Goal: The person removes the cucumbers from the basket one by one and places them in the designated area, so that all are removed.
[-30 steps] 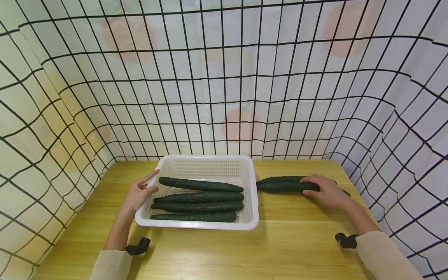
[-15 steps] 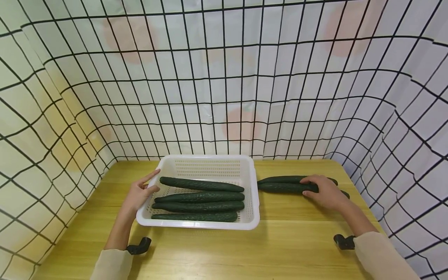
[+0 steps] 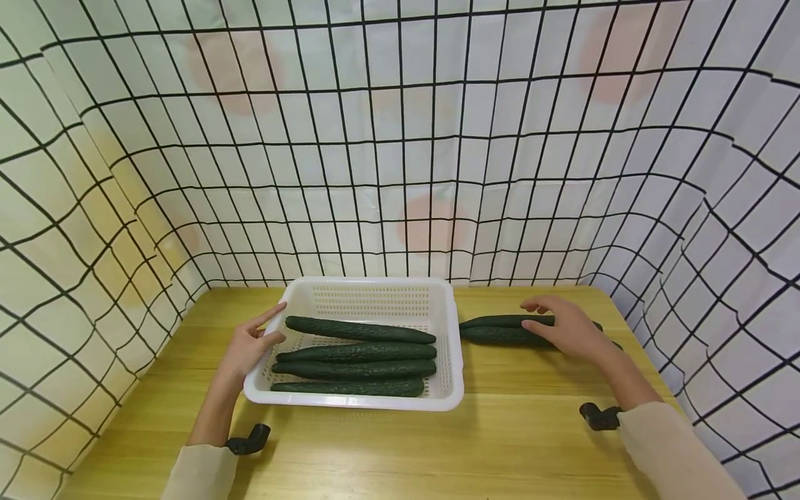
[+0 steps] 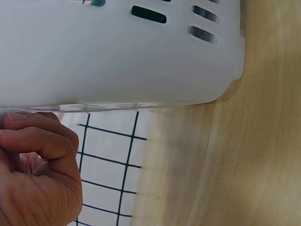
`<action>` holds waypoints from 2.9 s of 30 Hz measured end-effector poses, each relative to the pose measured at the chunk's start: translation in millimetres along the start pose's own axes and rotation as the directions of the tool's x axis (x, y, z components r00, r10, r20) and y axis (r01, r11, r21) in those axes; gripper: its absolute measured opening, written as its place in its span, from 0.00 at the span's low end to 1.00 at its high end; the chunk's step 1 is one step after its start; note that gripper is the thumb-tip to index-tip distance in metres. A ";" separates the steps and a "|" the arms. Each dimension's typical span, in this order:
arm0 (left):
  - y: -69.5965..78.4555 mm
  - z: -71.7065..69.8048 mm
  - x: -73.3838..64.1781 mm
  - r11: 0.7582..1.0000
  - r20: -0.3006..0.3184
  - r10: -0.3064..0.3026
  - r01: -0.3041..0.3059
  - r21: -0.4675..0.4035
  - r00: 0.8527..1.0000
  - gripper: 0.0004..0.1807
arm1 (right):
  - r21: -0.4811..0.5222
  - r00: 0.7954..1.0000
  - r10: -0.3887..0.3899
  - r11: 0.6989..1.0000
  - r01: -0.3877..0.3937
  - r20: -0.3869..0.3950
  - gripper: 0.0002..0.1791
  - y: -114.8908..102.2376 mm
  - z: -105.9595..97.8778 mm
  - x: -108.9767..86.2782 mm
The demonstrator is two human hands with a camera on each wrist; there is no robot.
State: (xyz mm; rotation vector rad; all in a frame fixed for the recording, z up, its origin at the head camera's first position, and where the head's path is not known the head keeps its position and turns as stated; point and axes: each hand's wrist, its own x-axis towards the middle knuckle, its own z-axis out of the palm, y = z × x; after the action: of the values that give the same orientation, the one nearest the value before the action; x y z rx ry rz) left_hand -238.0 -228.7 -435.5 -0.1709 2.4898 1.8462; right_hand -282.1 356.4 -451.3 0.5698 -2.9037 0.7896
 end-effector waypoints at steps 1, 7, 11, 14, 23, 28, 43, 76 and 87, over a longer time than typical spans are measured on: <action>0.1 -0.2 0.1 1.000 -0.003 -0.004 0.004 -0.003 1.000 0.36 | 0.001 1.000 0.002 1.000 -0.002 -0.002 0.25 -4.6 -0.4 3.4; 0.1 0.3 0.0 1.000 -0.002 -0.005 0.005 -0.013 1.000 0.35 | 0.031 1.000 -0.028 0.999 0.028 -0.009 0.24 -31.0 0.7 28.5; -6.5 0.9 5.6 1.000 -0.002 -0.008 0.008 -0.001 1.000 0.35 | 0.073 0.999 -0.045 0.996 0.045 -0.003 0.24 -49.7 4.5 42.8; -8.5 0.1 7.7 1.000 -0.006 -0.012 0.012 0.008 1.000 0.35 | 0.101 0.998 -0.066 0.993 0.065 0.001 0.23 -65.0 7.9 51.8; 1.8 -0.4 -0.7 1.000 -0.003 -0.004 0.004 0.005 1.000 0.35 | 0.184 0.991 -0.137 0.974 0.132 0.011 0.24 -107.0 11.0 73.2; 0.7 0.2 -0.4 1.000 -0.002 -0.005 0.005 -0.004 1.000 0.35 | 0.236 0.984 -0.179 0.957 0.170 0.019 0.24 -128.8 13.8 84.7; -5.5 0.6 3.4 1.000 -0.009 -0.002 0.002 -0.010 1.000 0.35 | 0.270 0.955 -0.290 0.926 0.266 0.056 0.24 -187.7 38.0 114.3; 2.1 2.1 -3.4 1.000 -0.010 0.017 -0.018 -0.023 1.000 0.34 | 0.197 0.896 -0.292 0.952 0.236 0.336 0.26 -215.4 113.3 156.1; -26.2 3.2 17.5 1.000 -0.047 0.014 -0.015 -0.022 0.999 0.35 | 0.168 0.878 -0.250 0.966 0.197 0.408 0.25 -216.4 127.9 156.1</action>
State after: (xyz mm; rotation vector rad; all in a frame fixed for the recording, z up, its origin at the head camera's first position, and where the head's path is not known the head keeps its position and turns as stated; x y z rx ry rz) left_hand -252.6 -234.4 -463.0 -0.2002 2.5085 1.8982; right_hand -343.6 67.5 -432.7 1.2111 -3.0911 0.9105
